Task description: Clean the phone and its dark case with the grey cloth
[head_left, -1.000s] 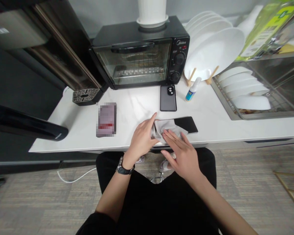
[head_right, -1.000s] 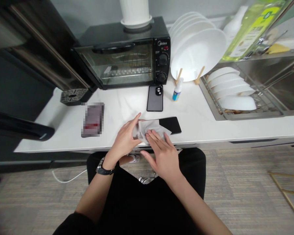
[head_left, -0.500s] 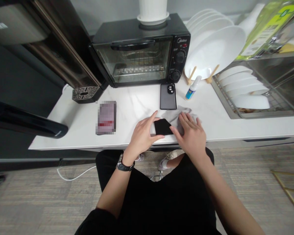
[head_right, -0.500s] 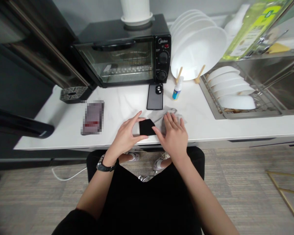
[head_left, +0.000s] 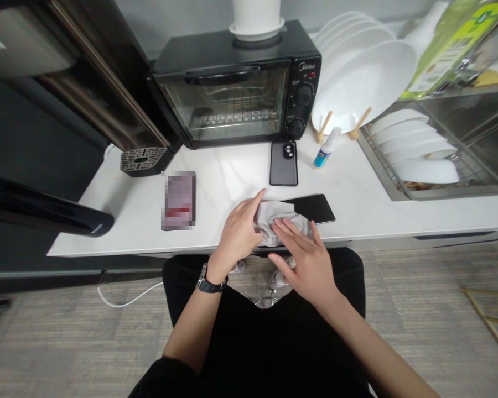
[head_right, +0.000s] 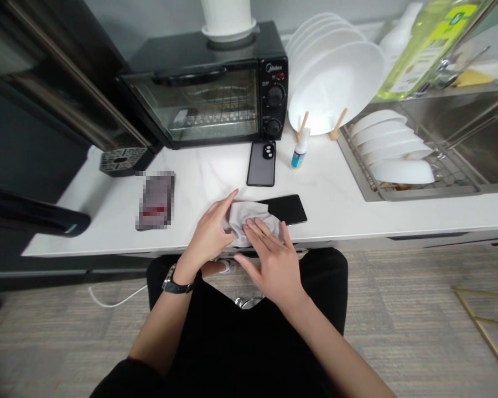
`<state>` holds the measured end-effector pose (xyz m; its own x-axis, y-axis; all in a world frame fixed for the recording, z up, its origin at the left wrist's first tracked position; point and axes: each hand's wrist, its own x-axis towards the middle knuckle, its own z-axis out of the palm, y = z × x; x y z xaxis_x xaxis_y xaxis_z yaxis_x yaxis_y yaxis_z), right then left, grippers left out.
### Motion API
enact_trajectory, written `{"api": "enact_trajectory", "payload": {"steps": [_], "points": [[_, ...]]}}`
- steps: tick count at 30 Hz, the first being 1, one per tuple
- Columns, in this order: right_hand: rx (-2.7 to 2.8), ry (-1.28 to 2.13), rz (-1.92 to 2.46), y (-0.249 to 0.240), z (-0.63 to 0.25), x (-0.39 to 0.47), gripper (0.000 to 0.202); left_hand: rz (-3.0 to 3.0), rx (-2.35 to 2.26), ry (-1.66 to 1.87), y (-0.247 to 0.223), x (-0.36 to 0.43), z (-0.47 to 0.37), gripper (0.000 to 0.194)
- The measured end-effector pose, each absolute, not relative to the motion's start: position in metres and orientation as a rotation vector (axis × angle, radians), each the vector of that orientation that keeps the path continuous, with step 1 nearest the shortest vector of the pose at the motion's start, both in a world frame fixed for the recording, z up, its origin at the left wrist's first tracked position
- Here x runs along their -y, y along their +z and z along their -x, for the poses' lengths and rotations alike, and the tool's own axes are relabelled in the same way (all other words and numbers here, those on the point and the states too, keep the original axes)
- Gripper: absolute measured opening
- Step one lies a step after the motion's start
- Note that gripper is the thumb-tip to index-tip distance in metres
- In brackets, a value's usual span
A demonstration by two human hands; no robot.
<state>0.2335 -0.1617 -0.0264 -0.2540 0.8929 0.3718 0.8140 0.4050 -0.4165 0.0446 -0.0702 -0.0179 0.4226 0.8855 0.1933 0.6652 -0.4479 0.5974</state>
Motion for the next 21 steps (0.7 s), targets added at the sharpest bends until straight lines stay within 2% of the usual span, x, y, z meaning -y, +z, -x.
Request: {"api": "enact_trajectory", "payload": {"steps": [6,11,16,21], "points": [[1.975,-0.001,1.640,-0.030,-0.281,0.161,0.046,-2.231,-1.241,0.736,-0.013,0.071,-0.046,0.098],[1.836,-0.030,1.758,-0.031,-0.303,0.132,0.046,-2.227,-1.242,0.713,-0.011,0.070,-0.045,0.100],[1.901,-0.104,1.755,-0.033,-0.272,0.111,0.065,-2.225,-1.226,0.728,-0.013,0.068,-0.045,0.099],[2.066,0.042,1.533,-0.030,-0.217,0.120,0.074,-2.237,-1.275,0.711,-0.017,0.066,-0.043,0.093]]}}
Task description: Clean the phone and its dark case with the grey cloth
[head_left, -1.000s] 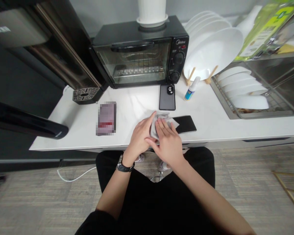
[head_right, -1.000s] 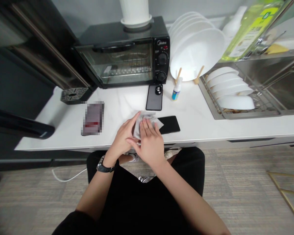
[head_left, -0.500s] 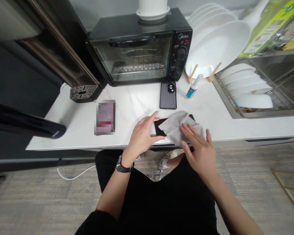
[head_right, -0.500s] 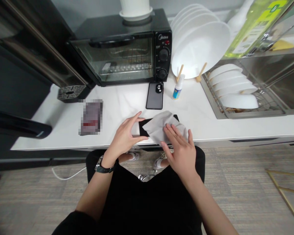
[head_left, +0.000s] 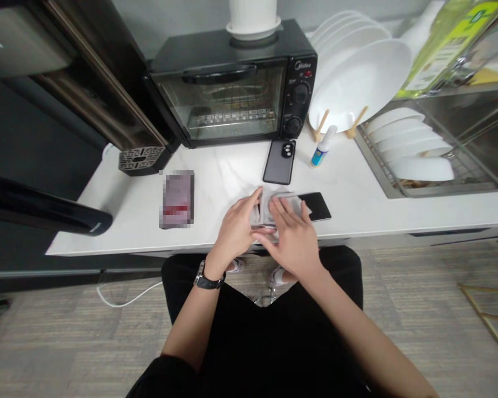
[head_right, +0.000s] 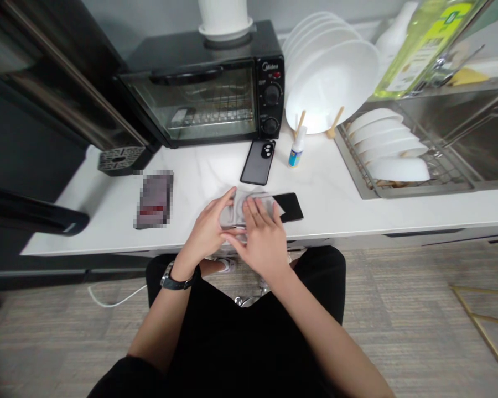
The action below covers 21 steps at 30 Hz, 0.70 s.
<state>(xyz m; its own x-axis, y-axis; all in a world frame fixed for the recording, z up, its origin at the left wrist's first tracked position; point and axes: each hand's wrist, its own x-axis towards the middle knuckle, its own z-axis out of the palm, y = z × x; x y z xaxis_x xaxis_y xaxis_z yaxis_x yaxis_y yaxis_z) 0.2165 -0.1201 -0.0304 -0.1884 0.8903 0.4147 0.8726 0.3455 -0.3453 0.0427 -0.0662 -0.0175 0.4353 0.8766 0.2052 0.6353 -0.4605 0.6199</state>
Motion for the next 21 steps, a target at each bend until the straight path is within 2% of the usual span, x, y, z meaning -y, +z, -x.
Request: {"api": "enact_trajectory", "payload": {"steps": [3,9,16,21], "points": [[2.128,0.160,1.412,-0.026,-0.207,0.136,0.071,-2.249,-1.296,0.680,-0.018,0.067,-0.042,0.094],[2.082,0.181,1.495,-0.025,-0.254,0.170,0.047,-2.250,-1.236,0.725,-0.016,0.068,-0.043,0.096],[1.920,-0.050,1.702,-0.032,-0.300,0.152,0.046,-2.235,-1.228,0.712,-0.013,0.067,-0.044,0.102],[1.851,-0.171,1.761,-0.034,-0.288,0.115,0.054,-2.242,-1.218,0.711,-0.012,0.067,-0.044,0.102]]}}
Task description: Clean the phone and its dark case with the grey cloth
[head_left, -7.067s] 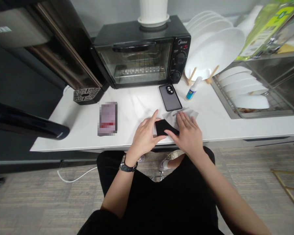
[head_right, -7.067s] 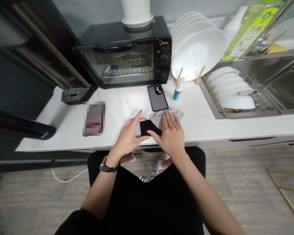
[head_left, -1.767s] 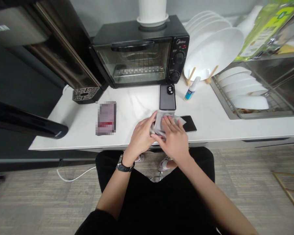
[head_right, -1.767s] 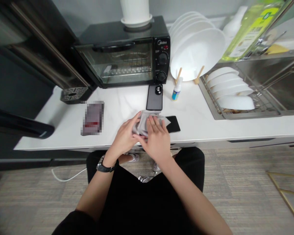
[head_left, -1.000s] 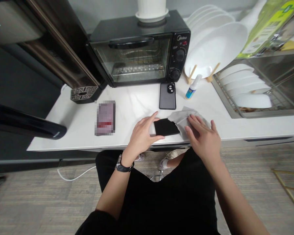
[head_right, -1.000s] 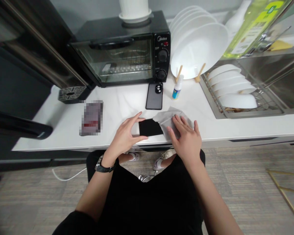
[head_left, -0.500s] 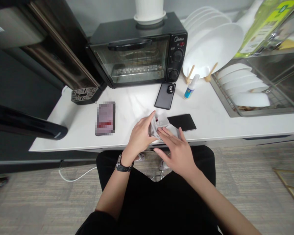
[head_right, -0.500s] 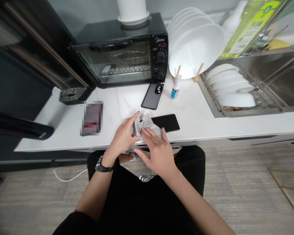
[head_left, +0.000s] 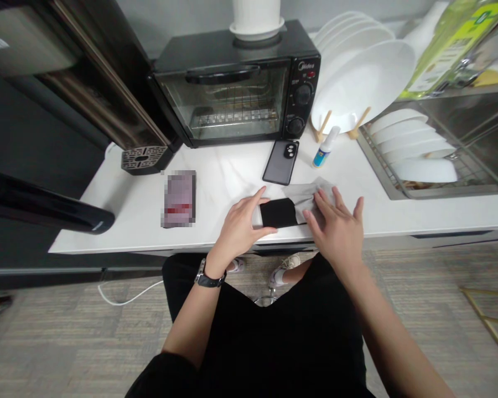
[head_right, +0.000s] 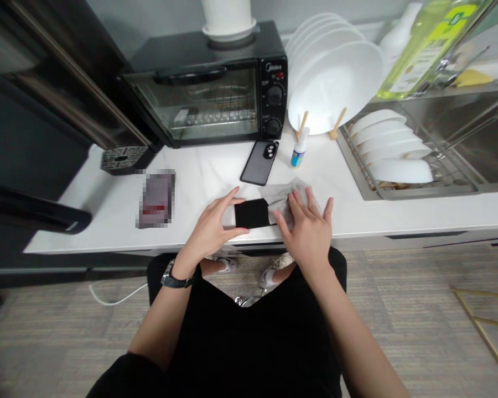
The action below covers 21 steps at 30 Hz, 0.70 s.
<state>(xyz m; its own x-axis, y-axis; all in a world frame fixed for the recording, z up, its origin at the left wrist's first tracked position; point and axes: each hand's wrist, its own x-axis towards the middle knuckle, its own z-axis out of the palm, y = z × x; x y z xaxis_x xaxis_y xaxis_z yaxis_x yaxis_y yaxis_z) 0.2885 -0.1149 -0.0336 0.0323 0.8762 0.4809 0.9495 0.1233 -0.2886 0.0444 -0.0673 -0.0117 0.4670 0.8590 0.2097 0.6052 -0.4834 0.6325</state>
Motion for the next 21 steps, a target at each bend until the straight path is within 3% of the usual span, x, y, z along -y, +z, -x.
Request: {"api": "enact_trajectory", "payload": {"steps": [7,14,21], "points": [[2.033,0.005,1.556,-0.030,-0.208,0.115,0.072,-2.270,-1.214,0.728,-0.020,0.066,-0.041,0.093],[2.076,0.211,1.435,-0.026,-0.219,0.153,0.052,-2.255,-1.284,0.674,-0.019,0.067,-0.041,0.101],[1.981,0.065,1.593,-0.031,-0.276,0.164,0.042,-2.261,-1.205,0.729,-0.016,0.068,-0.043,0.106]]}}
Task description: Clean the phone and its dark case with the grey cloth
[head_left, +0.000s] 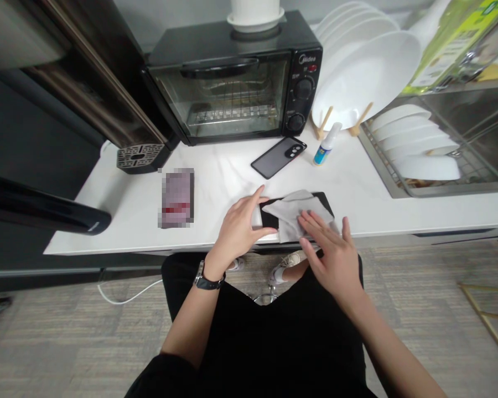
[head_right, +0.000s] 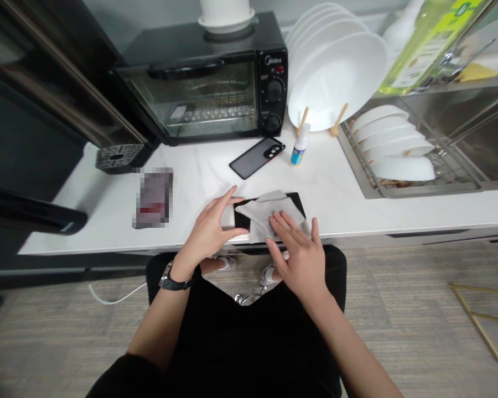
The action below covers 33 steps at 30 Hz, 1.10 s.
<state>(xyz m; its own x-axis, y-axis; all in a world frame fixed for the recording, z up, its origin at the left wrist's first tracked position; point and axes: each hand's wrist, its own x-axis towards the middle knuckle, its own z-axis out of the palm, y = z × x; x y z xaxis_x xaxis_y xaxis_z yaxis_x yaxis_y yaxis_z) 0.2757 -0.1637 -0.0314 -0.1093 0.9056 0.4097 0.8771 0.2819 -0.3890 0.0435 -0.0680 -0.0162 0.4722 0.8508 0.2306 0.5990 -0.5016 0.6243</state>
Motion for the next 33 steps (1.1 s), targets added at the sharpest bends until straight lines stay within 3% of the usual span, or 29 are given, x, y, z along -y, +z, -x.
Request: {"api": "enact_trajectory", "payload": {"steps": [7,15,18,23,33], "points": [[1.829,-0.105,1.741,-0.033,-0.296,0.123,0.044,-2.275,-1.193,0.696,-0.014,0.066,-0.043,0.101],[2.003,-0.019,1.604,-0.030,-0.220,0.106,0.068,-2.266,-1.222,0.728,-0.019,0.069,-0.042,0.091],[2.079,0.093,1.505,-0.026,-0.200,0.121,0.064,-2.299,-1.207,0.707,-0.022,0.070,-0.040,0.088],[2.118,0.161,1.433,-0.025,-0.222,0.149,0.048,-2.322,-1.259,0.654,-0.022,0.071,-0.040,0.100],[1.955,-0.062,1.657,-0.033,-0.294,0.150,0.044,-2.297,-1.184,0.720,-0.017,0.070,-0.042,0.097]]}}
